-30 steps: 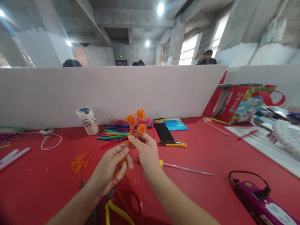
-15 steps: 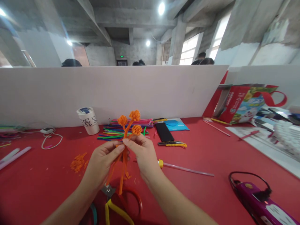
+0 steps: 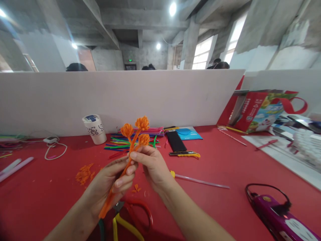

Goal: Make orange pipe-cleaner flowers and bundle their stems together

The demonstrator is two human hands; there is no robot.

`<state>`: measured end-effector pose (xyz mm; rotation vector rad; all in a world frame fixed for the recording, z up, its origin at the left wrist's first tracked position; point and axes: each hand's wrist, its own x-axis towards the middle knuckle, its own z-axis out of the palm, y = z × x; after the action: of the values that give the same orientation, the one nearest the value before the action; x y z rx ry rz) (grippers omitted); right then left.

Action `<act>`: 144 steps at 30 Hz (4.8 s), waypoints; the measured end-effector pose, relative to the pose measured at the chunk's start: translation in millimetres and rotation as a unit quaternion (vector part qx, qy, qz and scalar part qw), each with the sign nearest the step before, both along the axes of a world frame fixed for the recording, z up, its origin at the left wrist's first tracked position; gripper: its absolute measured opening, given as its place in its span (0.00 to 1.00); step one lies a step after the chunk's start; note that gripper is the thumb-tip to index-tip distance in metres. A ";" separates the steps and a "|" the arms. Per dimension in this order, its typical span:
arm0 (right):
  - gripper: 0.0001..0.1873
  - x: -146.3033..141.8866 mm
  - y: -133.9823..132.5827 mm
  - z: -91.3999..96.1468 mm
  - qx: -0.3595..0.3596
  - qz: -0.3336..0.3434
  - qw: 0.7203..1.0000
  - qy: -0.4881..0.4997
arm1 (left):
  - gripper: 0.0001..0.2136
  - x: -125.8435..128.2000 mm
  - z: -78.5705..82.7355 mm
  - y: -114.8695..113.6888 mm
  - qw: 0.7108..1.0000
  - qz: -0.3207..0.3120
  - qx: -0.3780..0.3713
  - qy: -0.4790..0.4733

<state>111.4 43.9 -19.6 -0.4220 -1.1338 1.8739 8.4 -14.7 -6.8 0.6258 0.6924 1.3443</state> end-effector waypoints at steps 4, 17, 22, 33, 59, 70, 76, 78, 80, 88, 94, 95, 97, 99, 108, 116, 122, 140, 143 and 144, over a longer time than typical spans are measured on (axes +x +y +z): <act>0.11 -6.2 -2.9 -1.6 0.043 -0.105 0.991 -0.067 | 0.09 4.6 -8.4 2.8 0.973 0.160 0.048 0.156; 0.13 -5.8 -2.2 -6.3 0.291 -0.299 0.881 -0.222 | 0.05 2.0 -24.7 7.5 0.837 0.304 0.147 0.430; 0.13 -5.0 -1.6 -5.5 0.220 -0.254 0.927 -0.169 | 0.07 3.6 -14.5 6.3 0.942 0.212 0.069 0.250; 0.08 -1.8 -1.5 -10.3 0.046 -0.014 0.998 -0.031 | 0.10 -10.9 0.8 2.6 0.993 -0.030 -0.083 -0.084; 0.07 -5.1 -6.2 -9.6 0.220 -0.287 0.908 -0.211 | 0.06 -6.2 -27.5 10.0 0.742 0.323 0.231 0.540; 0.06 -0.8 -1.9 -3.4 0.030 -0.005 0.999 0.016 | 0.04 -7.8 4.1 -1.1 0.999 0.007 -0.033 -0.014; 0.08 3.4 0.5 -1.4 0.031 0.033 0.999 0.012 | 0.03 -4.5 6.4 -5.3 0.999 -0.023 -0.027 -0.010; 0.07 3.5 3.0 -1.5 0.056 -0.018 0.998 0.006 | 0.04 -2.8 3.5 -2.7 0.998 0.034 -0.015 0.049; 0.06 2.9 5.4 -2.3 0.087 -0.084 0.993 -0.011 | 0.04 -2.8 -0.9 1.7 0.985 0.116 0.016 0.130; 0.07 0.5 5.2 -5.9 0.166 -0.243 0.942 -0.162 | 0.03 -9.6 -15.9 7.2 0.674 0.353 0.306 0.572; 0.06 -0.5 4.6 -6.9 0.148 -0.235 0.950 -0.144 | 0.04 -7.4 -16.9 8.8 0.728 0.308 0.253 0.558; 0.05 -1.2 4.9 -7.5 0.140 -0.234 0.952 -0.138 | 0.04 -7.1 -16.1 9.2 0.744 0.299 0.242 0.546; 0.05 -2.8 5.6 -9.1 0.126 -0.230 0.956 -0.130 | 0.04 -6.8 -14.0 9.9 0.774 0.289 0.220 0.519; 0.06 -4.1 5.9 -10.7 0.115 -0.227 0.959 -0.124 | 0.03 -7.4 -11.7 10.9 0.828 0.269 0.177 0.460; 0.06 -4.6 1.7 -6.2 0.064 -0.097 0.993 0.007 | 0.07 -12.6 -9.7 12.1 0.997 0.036 0.011 0.064; 0.07 -5.8 6.0 -5.9 0.060 -0.198 0.976 -0.061 | 0.05 -8.2 -9.9 12.3 0.950 0.149 0.072 0.265; 0.09 -14.2 5.4 -9.1 0.084 -0.235 0.963 -0.105 | 0.04 -4.5 -13.3 10.4 0.762 0.313 0.179 0.538; 0.10 -12.6 -49.2 9.1 0.066 -0.234 0.968 -0.057 | 0.08 -1.8 -6.6 -35.7 0.622 0.347 0.305 0.632; 0.10 -11.7 -55.8 4.0 0.060 -0.236 0.968 -0.056 | 0.09 2.6 -6.4 -44.3 0.717 0.347 0.263 0.544; 0.10 -11.8 -57.1 2.0 0.057 -0.237 0.968 -0.055 | 0.09 4.1 -6.2 -46.4 0.766 0.338 0.231 0.495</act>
<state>99.6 -13.2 -17.5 -0.6731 -1.0928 1.3749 12.5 -61.1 -13.0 1.6636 1.5655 1.8411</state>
